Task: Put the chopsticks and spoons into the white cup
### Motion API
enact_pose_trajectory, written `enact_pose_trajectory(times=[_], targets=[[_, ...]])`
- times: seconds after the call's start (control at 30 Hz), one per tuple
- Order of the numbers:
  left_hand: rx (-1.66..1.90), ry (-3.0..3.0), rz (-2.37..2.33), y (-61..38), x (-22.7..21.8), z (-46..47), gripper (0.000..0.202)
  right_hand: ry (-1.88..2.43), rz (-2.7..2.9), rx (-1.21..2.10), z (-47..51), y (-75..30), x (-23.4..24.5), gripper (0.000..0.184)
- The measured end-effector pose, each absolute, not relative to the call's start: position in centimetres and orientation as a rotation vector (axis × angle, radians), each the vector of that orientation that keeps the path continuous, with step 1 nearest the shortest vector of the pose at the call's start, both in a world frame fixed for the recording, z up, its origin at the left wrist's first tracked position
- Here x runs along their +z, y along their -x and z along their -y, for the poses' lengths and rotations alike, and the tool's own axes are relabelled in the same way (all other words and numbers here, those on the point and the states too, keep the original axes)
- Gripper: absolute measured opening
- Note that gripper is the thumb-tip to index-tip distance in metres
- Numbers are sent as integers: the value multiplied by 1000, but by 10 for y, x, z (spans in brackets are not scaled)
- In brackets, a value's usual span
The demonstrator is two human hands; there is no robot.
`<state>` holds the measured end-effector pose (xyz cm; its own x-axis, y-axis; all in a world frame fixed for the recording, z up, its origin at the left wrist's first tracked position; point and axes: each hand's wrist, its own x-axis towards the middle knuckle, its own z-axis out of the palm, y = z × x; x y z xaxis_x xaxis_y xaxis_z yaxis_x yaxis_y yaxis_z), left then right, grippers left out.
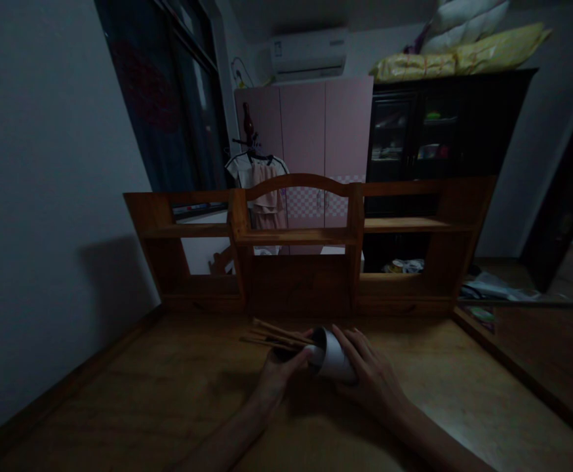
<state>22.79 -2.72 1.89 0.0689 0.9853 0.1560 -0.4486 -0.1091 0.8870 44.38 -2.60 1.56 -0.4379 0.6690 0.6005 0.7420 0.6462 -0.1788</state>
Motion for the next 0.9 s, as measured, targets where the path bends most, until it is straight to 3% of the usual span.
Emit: enact_pose_trajectory(times=[0.5, 0.9], targets=[[1299, -763, -778, -221, 12, 24, 32, 1125, 2299, -209, 25, -445, 13, 103], [1341, -895, -697, -226, 18, 26, 44, 1155, 2205, -190, 22, -446, 12, 99]])
